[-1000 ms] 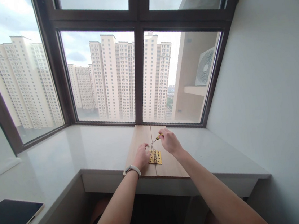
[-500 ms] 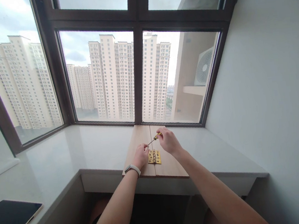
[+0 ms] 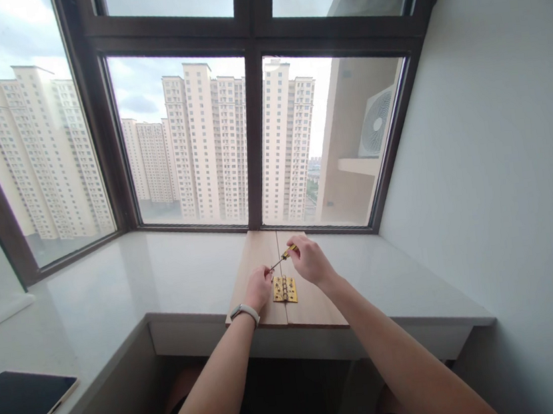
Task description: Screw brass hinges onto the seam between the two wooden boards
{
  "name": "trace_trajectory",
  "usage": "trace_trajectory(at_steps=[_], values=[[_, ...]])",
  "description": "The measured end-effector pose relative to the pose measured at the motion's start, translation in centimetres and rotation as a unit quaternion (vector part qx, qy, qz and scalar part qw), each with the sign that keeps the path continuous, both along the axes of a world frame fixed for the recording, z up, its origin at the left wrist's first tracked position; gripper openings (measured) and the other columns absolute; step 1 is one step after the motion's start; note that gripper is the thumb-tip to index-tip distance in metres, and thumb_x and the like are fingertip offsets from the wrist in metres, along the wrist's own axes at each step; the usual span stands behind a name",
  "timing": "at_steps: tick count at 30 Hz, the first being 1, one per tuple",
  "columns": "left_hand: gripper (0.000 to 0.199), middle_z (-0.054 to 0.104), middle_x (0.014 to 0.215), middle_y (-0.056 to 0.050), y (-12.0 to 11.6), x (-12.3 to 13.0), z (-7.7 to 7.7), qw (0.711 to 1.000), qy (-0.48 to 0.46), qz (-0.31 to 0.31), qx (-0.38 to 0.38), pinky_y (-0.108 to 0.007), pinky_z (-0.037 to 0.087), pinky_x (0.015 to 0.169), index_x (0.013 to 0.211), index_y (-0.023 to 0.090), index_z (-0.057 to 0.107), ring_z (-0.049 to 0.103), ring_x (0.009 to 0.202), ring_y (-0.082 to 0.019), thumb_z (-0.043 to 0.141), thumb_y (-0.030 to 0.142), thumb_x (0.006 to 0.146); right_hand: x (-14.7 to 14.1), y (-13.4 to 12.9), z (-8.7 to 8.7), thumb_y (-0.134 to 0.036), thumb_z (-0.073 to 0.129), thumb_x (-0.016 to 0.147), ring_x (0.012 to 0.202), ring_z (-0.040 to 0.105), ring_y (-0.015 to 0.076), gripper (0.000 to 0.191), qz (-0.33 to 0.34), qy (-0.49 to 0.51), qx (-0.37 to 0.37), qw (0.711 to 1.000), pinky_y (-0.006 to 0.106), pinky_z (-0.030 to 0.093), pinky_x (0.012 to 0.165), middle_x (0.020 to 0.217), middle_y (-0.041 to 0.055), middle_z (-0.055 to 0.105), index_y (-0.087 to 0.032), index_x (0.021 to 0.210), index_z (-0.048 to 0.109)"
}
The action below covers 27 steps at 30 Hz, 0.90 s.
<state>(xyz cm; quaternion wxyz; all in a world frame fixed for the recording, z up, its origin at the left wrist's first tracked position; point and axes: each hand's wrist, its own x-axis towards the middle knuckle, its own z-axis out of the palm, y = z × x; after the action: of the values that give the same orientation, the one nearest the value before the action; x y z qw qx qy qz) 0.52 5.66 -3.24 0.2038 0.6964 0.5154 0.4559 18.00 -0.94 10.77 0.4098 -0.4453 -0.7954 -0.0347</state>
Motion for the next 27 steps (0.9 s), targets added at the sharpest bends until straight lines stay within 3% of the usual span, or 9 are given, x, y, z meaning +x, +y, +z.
trace_trajectory(at_steps=[13,27], values=[[0.018,0.073,0.094,-0.008,-0.2,-0.1,0.2,1.0,-0.005,-0.026,-0.008,-0.03,0.046,0.078,0.1,0.019,0.068,0.065,0.084,-0.02,0.05,0.02,0.097,0.1,0.1,0.3,-0.011,0.057,0.094,0.091,0.065,0.0199,0.015,0.001,-0.014,0.0,1.0,0.03,0.05,0.084,0.102,0.0071,0.068,-0.021,0.101,0.065],[0.017,0.072,0.092,-0.006,-0.1,-0.1,-0.1,0.999,-0.016,-0.039,-0.003,-0.029,0.044,0.077,0.093,0.021,0.065,0.063,0.084,-0.019,0.049,0.022,0.097,0.6,0.5,1.1,-0.005,0.052,0.093,0.092,0.065,0.019,0.022,0.035,-0.032,-0.018,0.999,0.031,0.05,0.085,0.105,0.0071,0.069,-0.02,0.101,0.066]])
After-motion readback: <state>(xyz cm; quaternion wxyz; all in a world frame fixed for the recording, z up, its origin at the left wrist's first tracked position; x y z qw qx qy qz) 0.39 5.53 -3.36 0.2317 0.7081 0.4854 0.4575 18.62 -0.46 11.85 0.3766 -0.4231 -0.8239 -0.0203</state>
